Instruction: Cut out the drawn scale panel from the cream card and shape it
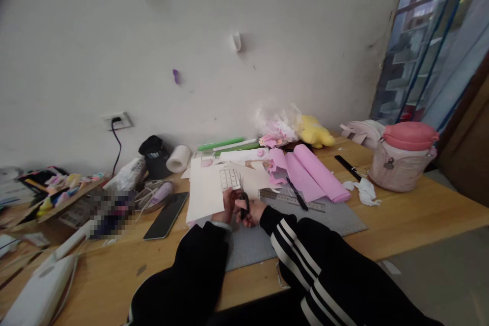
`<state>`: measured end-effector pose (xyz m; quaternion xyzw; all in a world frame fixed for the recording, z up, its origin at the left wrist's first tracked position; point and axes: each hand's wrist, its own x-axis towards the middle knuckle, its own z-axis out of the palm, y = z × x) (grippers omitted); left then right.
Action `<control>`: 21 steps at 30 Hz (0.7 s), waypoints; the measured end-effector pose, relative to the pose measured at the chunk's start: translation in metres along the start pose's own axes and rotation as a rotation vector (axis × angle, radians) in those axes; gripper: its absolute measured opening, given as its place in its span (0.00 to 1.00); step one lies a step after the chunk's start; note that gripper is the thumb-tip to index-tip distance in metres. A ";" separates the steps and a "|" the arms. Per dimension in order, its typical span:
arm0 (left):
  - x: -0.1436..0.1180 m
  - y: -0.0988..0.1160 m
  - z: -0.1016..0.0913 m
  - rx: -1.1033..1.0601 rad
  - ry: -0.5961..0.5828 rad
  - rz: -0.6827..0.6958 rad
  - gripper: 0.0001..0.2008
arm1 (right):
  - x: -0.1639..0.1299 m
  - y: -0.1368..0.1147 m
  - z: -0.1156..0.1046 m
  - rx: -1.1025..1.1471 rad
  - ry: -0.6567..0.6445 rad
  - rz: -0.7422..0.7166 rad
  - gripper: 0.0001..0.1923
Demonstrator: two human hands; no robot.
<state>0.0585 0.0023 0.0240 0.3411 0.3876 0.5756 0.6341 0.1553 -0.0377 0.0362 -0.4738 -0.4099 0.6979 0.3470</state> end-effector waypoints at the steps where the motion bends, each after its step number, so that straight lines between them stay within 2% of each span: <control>1: 0.000 0.001 0.000 -0.004 -0.017 -0.005 0.12 | 0.001 0.000 -0.001 -0.002 -0.002 0.006 0.14; 9: -0.007 0.015 0.002 -0.074 -0.103 0.004 0.12 | 0.010 0.005 -0.008 0.022 -0.075 0.055 0.19; 17: -0.010 0.017 0.004 -0.088 -0.130 0.018 0.12 | 0.011 0.005 -0.011 0.099 -0.198 0.078 0.27; 21: -0.012 0.017 0.004 -0.064 -0.162 -0.015 0.12 | 0.008 0.003 -0.009 0.145 -0.172 0.041 0.29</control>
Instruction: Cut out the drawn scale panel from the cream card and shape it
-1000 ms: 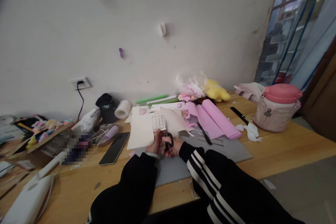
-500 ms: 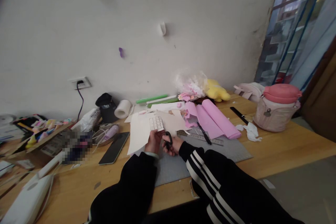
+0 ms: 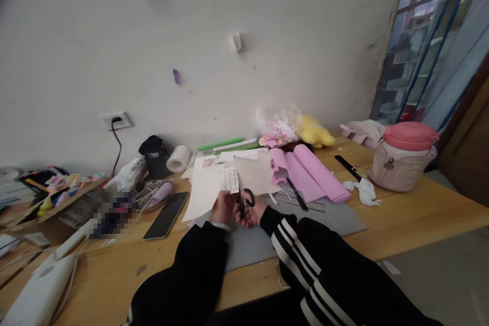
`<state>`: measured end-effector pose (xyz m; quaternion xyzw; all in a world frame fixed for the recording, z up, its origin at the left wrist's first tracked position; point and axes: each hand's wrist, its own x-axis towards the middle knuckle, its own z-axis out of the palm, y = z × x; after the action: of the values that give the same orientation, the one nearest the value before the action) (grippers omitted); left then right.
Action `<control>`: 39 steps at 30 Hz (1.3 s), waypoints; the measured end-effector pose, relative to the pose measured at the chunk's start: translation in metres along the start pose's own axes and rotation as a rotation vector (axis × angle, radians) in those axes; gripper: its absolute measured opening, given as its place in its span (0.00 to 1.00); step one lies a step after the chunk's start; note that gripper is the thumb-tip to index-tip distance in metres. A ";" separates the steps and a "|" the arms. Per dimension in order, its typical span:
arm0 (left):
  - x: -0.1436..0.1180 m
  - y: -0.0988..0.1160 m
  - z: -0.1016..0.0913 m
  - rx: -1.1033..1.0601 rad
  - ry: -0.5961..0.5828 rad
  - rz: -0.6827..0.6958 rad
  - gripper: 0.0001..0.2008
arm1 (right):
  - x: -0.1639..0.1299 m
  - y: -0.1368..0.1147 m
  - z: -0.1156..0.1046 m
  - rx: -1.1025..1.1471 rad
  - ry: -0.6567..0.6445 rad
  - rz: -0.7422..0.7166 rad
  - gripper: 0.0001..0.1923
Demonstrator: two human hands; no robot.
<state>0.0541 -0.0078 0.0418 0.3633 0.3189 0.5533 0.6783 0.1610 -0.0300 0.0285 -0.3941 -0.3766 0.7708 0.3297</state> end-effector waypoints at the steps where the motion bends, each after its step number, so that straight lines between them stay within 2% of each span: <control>1: -0.001 0.000 0.000 0.011 -0.015 -0.025 0.12 | 0.000 0.000 0.001 0.008 0.014 -0.014 0.28; 7: -0.003 -0.001 -0.004 0.087 -0.092 -0.201 0.12 | 0.001 0.002 0.004 0.030 0.074 -0.056 0.25; 13: -0.001 -0.002 -0.007 0.111 -0.097 -0.243 0.12 | -0.002 0.002 0.008 0.034 0.085 -0.071 0.22; 28: -0.003 0.001 -0.001 0.038 -0.029 -0.054 0.12 | 0.002 0.009 0.006 0.007 0.105 -0.139 0.15; 39: -0.003 0.004 0.002 0.008 -0.006 0.065 0.12 | 0.002 0.009 0.007 -0.022 0.097 -0.121 0.18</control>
<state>0.0533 -0.0105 0.0459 0.3779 0.3070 0.5726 0.6595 0.1517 -0.0354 0.0229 -0.4112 -0.3919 0.7252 0.3891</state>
